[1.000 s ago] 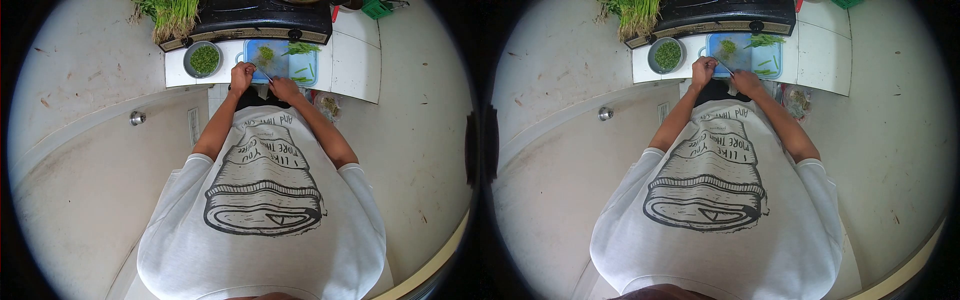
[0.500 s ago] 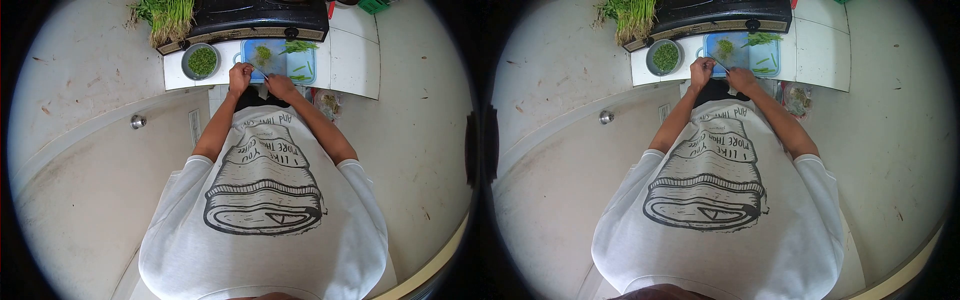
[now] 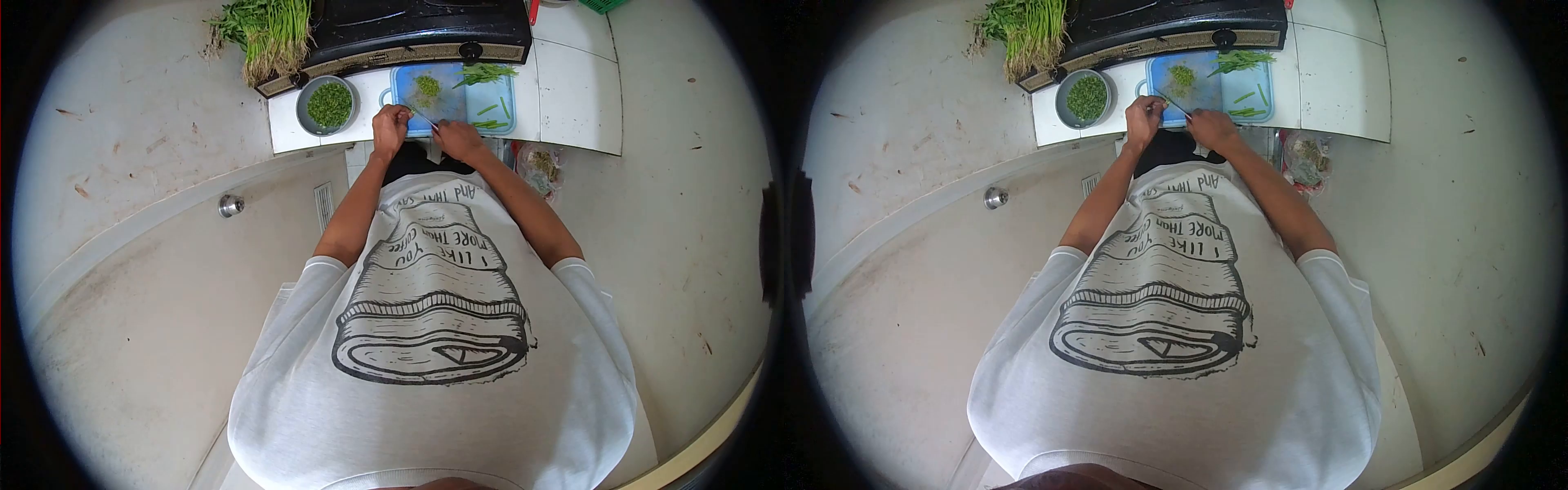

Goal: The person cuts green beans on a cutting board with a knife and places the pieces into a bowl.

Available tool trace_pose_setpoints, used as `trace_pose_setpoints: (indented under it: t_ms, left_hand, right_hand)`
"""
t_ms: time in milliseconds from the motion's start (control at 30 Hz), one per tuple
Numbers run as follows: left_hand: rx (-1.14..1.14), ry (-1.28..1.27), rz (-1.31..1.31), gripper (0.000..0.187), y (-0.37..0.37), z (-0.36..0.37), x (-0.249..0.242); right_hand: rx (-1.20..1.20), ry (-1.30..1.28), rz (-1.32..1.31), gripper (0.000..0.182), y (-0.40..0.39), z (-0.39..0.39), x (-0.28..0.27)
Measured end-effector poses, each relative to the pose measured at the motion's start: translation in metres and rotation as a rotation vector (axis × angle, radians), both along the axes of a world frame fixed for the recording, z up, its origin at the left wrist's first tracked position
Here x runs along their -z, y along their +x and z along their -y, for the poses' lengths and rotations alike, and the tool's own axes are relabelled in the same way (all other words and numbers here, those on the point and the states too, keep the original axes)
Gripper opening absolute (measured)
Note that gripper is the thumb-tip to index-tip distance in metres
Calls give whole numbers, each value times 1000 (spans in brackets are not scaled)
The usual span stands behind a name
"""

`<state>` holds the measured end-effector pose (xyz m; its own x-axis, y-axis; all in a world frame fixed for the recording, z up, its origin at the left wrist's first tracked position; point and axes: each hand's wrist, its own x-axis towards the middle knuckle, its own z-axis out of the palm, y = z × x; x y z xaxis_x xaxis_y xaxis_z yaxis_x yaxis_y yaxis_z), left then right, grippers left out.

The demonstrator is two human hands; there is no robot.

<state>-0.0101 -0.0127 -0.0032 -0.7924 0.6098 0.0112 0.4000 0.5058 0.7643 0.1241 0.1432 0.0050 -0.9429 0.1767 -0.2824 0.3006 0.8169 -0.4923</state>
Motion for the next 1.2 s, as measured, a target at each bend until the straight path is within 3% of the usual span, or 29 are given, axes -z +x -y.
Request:
trace_pose_setpoints:
  t_ms: [67, 267, 1200]
  left_hand:
    - [18, 117, -16, 7, 1, 0, -3]
    - [2, 1, 28, 12, 0, 0, -3]
    - [-9, 87, 12, 10, 3, 1, -2]
  right_hand:
    - [42, -4, 29, 39, 8, -6, 3]
    - [-12, -19, 18, 40, 9, -9, -1]
    - [-11, 27, 36, 37, -3, 8, -2]
